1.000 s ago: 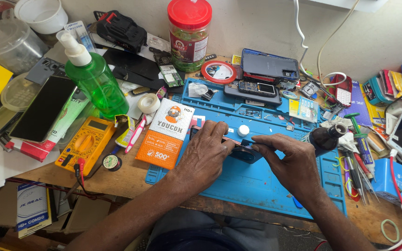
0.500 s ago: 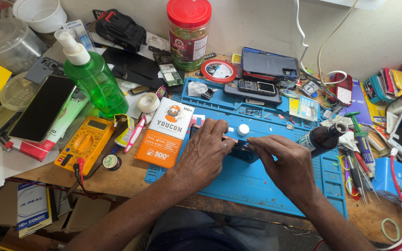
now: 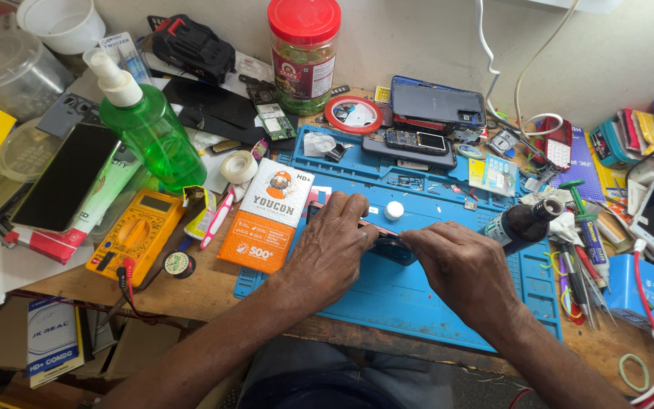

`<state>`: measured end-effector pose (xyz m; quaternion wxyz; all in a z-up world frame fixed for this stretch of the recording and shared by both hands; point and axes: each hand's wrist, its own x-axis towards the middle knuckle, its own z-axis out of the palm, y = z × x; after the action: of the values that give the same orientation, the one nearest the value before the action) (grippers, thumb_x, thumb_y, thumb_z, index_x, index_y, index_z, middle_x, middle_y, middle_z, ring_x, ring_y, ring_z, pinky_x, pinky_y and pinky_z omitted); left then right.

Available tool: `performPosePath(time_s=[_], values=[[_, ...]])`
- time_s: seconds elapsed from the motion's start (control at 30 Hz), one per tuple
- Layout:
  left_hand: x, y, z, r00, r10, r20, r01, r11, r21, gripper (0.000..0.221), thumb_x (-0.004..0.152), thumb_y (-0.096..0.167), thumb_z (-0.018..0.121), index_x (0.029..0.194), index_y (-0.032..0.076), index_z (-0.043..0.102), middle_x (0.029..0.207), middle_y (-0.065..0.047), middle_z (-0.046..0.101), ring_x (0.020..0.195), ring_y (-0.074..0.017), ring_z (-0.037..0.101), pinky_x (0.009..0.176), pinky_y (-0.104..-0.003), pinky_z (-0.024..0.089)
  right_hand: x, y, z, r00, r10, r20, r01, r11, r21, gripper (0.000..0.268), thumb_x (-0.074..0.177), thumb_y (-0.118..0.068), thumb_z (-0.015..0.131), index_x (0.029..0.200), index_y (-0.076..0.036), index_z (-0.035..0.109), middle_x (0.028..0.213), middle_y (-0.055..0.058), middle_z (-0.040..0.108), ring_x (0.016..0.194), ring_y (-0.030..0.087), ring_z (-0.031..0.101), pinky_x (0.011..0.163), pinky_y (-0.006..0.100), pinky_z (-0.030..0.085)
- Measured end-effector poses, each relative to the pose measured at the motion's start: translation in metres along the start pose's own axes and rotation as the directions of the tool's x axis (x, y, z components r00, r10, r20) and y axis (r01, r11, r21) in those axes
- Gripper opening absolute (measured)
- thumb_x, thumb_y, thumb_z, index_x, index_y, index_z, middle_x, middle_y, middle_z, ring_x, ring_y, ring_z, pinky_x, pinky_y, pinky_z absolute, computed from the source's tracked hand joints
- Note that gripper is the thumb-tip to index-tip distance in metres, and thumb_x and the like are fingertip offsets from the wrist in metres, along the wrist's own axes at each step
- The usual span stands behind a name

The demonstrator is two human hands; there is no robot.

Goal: The person works on a pink smartphone at a cluttered electronics repair bench. They apply liquid from a brown bottle to the phone's edges and use a blue plastic pry tool to separate the back cover. The person repeatedly lifts the cover, applies more liquid, and continues prying around the perimeter.

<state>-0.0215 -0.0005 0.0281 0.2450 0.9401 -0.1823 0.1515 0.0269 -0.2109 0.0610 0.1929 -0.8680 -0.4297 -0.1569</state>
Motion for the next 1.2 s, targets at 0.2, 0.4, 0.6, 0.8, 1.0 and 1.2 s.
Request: performPosePath(time_s=[0.2,0.4,0.6,0.8,1.0,1.2], values=[[-0.001,-0.001,0.002,1.0,-0.005,0.012,0.005,1.0,-0.002,0.023,0.081,-0.005,0.058,0.097,0.001,0.073,0.109,-0.015,0.052,0.107,-0.0306,0.049,0.101,-0.044,0.047,-0.005,0.001,-0.004,0.999,0.013,0.046,-0.012,1.0,-0.013,0.015,0.084,-0.009,0.075,0.099,-0.007,0.076,0.086,0.009,0.074,0.077,0.026,0.073,0.066,0.039,0.059],[0.001,-0.001,0.0,1.0,0.019,-0.015,-0.019,1.0,0.022,0.02,0.08,-0.005,0.059,0.092,0.0,0.073,0.108,-0.015,0.053,0.108,-0.0307,0.05,0.1,-0.044,0.047,-0.003,-0.004,-0.012,0.994,0.07,0.088,-0.067,0.997,-0.043,0.016,0.086,-0.012,0.074,0.101,-0.009,0.076,0.081,0.009,0.072,0.073,0.026,0.072,0.064,0.04,0.057],[0.007,-0.003,0.001,0.998,0.041,-0.037,-0.041,0.999,0.002,0.013,0.087,0.012,0.069,0.091,0.0,0.073,0.106,-0.015,0.054,0.105,-0.0313,0.05,0.094,-0.045,0.047,0.009,-0.008,-0.016,0.971,0.149,0.189,-0.13,0.985,-0.111,0.014,0.087,-0.018,0.072,0.098,-0.011,0.076,0.085,0.007,0.072,0.075,0.026,0.071,0.067,0.041,0.057],[0.007,-0.003,0.006,0.996,0.051,-0.074,-0.047,0.998,0.052,0.012,0.084,0.005,0.066,0.092,0.002,0.075,0.11,-0.014,0.056,0.107,-0.0291,0.051,0.096,-0.043,0.049,0.013,-0.006,-0.004,0.977,0.08,0.198,-0.043,0.982,-0.184,0.01,0.09,-0.014,0.068,0.093,-0.005,0.071,0.085,0.01,0.065,0.082,0.027,0.066,0.075,0.042,0.055],[0.005,-0.004,0.007,0.996,0.059,-0.064,-0.057,0.998,0.042,0.012,0.086,0.007,0.066,0.092,0.002,0.075,0.11,-0.014,0.056,0.107,-0.0288,0.051,0.097,-0.043,0.048,0.007,-0.002,0.004,0.986,0.024,0.162,0.001,0.988,-0.152,0.006,0.09,-0.009,0.067,0.091,-0.003,0.068,0.084,0.011,0.063,0.082,0.028,0.064,0.074,0.042,0.054],[0.004,-0.004,0.006,0.996,0.055,-0.069,-0.053,0.998,0.035,0.014,0.088,0.008,0.066,0.095,0.004,0.076,0.109,-0.013,0.056,0.107,-0.0285,0.051,0.096,-0.044,0.048,0.005,0.004,0.006,0.984,0.028,0.177,-0.006,0.992,-0.122,0.007,0.091,-0.009,0.067,0.094,-0.003,0.067,0.085,0.01,0.063,0.081,0.026,0.065,0.073,0.041,0.054]])
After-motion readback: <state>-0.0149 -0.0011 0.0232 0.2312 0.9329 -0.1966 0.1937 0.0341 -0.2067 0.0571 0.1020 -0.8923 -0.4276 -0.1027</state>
